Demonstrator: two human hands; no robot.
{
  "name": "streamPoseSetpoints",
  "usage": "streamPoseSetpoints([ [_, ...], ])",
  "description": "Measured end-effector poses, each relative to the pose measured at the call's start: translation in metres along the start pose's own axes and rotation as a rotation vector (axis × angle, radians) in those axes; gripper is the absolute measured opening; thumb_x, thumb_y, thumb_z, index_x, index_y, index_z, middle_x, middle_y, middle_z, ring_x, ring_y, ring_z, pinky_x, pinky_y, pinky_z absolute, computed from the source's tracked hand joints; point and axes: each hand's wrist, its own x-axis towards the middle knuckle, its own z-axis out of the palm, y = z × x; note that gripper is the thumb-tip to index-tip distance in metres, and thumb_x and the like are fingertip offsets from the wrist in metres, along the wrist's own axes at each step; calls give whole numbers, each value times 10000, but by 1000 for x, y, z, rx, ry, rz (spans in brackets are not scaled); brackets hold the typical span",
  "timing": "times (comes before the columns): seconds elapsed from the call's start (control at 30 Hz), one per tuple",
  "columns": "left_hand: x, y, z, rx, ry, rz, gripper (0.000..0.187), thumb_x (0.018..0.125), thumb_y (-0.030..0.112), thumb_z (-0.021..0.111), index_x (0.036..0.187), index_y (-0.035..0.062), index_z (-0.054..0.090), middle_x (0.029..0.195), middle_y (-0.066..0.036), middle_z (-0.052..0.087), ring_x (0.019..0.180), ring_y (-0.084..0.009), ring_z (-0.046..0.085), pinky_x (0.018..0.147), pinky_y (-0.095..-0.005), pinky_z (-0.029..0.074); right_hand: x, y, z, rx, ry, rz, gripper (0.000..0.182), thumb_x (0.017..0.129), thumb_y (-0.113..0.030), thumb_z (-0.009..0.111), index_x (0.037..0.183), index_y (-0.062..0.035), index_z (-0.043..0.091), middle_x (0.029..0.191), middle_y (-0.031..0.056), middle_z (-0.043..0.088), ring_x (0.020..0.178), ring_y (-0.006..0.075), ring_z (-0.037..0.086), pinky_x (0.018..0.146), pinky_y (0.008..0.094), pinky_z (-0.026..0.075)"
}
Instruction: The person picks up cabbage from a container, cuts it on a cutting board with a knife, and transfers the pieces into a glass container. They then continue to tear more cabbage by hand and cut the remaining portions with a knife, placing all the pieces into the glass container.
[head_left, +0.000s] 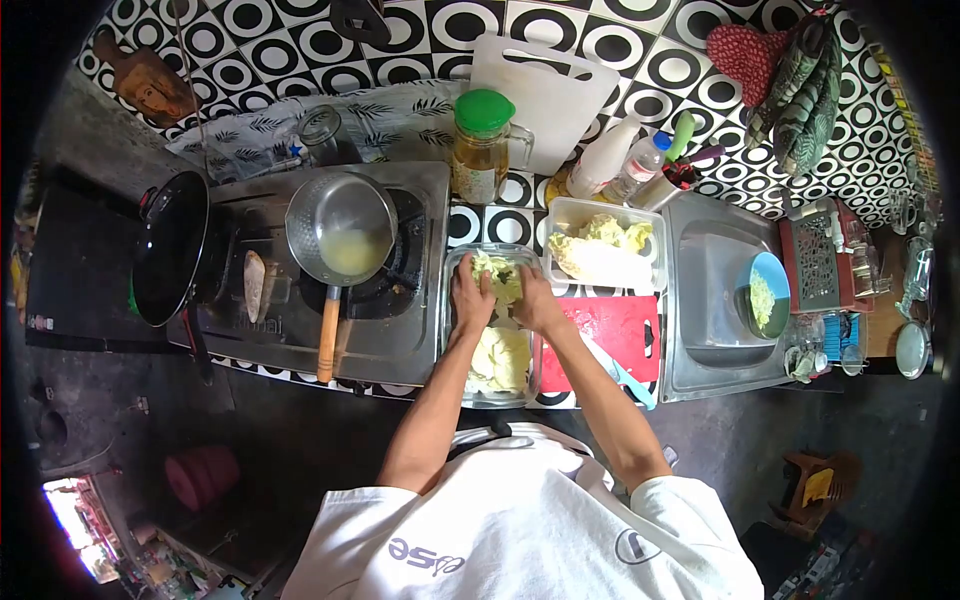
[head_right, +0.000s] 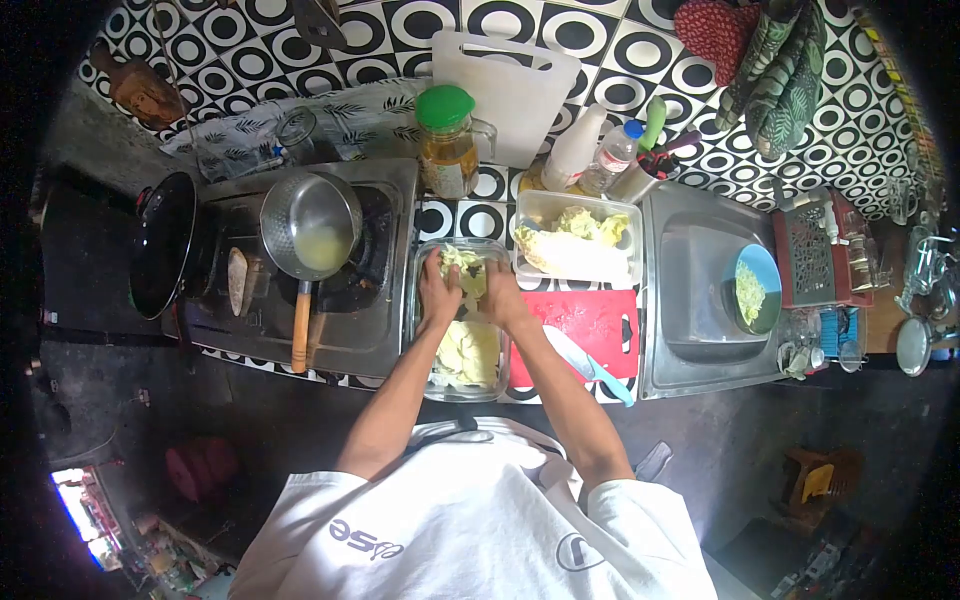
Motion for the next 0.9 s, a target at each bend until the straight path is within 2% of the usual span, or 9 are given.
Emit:
streamPoseSetpoints([
  [0.13,-10,-1,1,205,-26,188,482,758,25,507,1218,17,366,1105,-227,468,1044,-389,426,881,-438,342,-5,16,24,-145,-35,-46,537,621,-27,617,1124,1,431,1017,294,485,908,400,524,799,411,450],
  [0.27,-29,5,-11,344,64,348,430,705,-13,516,1132,-2,467,1093,-209,475,1014,-376,448,872,-412,364,-2,28,41,-235,-48,-163,271,686,-125,629,916,-9,547,807,236,561,740,374,554,711,411,465],
  [0.33,-36,9,-19,218,-184,136,432,693,-14,533,1122,11,490,1068,-189,496,1008,-352,464,862,-390,382,0,28,40,-186,-36,-215,199,711,-149,617,845,-8,572,722,218,573,683,371,551,674,410,465],
  [0.4,-39,8,-22,237,-121,200,390,734,30,564,1119,24,506,1010,-161,542,917,-289,537,790,-346,429,1,30,34,-7,11,-324,157,747,-154,580,768,2,580,626,214,557,663,376,529,644,418,447],
  [0.5,-33,9,-22,-110,-205,-71,311,837,156,552,1112,15,509,918,-98,604,727,-153,585,648,-260,460,-4,12,13,11,-54,-208,158,772,-161,559,789,-5,579,736,229,545,733,376,501,666,417,419],
  [0.6,-24,6,-20,-516,-352,-355,317,850,158,542,1120,-3,499,895,-73,609,745,-130,580,659,-244,465,-3,14,11,91,-146,-100,142,764,-146,569,778,-5,570,804,227,503,800,371,473,708,402,404],
  [0.73,-16,16,-23,-614,-354,-529,319,831,226,588,1041,-13,559,866,-54,609,746,-122,576,667,-228,467,-5,8,5,10,-77,-79,160,696,-81,578,831,3,599,788,239,515,784,376,501,717,403,431],
  [0.87,-14,27,-30,-540,-366,-505,357,788,267,642,1008,-7,581,887,-63,607,783,-110,568,681,-226,465,-12,9,16,-48,-17,-45,168,671,-53,573,825,5,607,859,230,509,767,362,541,715,399,456],
  [0.9,-16,14,-24,-553,-375,-494,322,796,200,633,1026,-16,570,922,-63,604,805,-104,561,691,-225,457,-14,14,22,-16,63,-109,183,658,-53,584,833,-4,607,777,199,510,683,344,554,638,374,465],
])
